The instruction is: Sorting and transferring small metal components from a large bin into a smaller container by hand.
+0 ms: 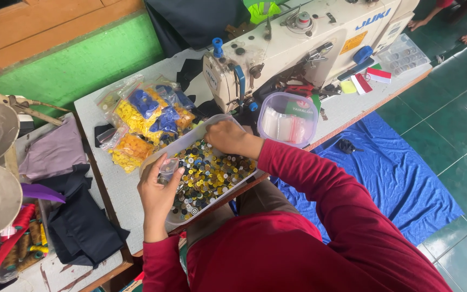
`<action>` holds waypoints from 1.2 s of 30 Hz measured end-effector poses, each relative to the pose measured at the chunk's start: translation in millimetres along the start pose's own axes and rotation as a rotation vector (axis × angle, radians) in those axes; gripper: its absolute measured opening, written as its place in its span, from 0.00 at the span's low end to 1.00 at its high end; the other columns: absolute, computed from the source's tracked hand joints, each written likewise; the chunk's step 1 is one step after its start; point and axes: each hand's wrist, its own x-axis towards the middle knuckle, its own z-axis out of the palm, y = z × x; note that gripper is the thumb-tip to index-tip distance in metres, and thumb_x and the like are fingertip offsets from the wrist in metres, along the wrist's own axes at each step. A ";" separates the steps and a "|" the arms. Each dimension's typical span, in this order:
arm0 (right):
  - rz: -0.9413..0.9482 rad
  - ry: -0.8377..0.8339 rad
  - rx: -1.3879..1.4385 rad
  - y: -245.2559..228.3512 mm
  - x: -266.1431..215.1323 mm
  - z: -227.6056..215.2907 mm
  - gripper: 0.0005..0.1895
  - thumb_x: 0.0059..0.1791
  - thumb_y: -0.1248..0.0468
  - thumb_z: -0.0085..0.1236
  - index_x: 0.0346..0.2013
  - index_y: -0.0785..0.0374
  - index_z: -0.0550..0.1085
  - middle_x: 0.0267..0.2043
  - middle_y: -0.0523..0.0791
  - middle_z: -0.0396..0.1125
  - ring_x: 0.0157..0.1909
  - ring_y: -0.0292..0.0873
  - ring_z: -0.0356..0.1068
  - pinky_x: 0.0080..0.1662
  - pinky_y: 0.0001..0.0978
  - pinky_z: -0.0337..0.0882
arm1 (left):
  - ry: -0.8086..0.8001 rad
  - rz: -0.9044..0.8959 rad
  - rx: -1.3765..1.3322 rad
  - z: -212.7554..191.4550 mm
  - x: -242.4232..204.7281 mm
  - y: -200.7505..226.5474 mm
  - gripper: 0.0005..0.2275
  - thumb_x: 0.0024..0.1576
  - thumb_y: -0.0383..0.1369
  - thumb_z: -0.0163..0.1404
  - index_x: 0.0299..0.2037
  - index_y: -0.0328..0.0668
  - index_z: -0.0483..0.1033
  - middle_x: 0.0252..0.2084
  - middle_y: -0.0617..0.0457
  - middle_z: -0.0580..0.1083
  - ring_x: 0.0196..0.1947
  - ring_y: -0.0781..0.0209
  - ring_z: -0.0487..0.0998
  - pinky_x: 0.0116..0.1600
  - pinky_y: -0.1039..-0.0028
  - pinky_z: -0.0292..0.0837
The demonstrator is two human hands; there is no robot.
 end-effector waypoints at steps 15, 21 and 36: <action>0.024 -0.009 -0.026 -13.2 7.9 12.0 0.05 0.43 0.70 0.58 0.27 0.59 0.80 0.26 0.47 0.73 0.29 0.47 0.75 0.27 0.38 0.76 | -0.001 -0.002 -0.003 0.2 -0.3 0.5 0.24 0.50 0.40 0.67 0.57 0.45 0.79 0.45 0.45 0.78 0.46 0.41 0.80 0.51 0.52 0.75; 0.030 -0.089 0.053 -19.2 -4.7 -15.1 0.05 0.45 0.70 0.58 0.30 0.60 0.80 0.29 0.48 0.74 0.32 0.48 0.76 0.30 0.38 0.77 | 0.008 0.013 0.014 1.5 -1.6 -2.5 0.25 0.50 0.41 0.67 0.58 0.46 0.79 0.46 0.45 0.78 0.47 0.42 0.80 0.51 0.52 0.75; -0.081 -0.023 0.680 -36.5 -5.7 -97.7 0.05 0.50 0.68 0.54 0.32 0.68 0.75 0.31 0.54 0.72 0.35 0.59 0.77 0.33 0.46 0.77 | -0.021 -0.024 0.031 3.5 -3.3 -7.2 0.25 0.51 0.44 0.66 0.58 0.46 0.79 0.47 0.46 0.78 0.48 0.42 0.79 0.52 0.54 0.75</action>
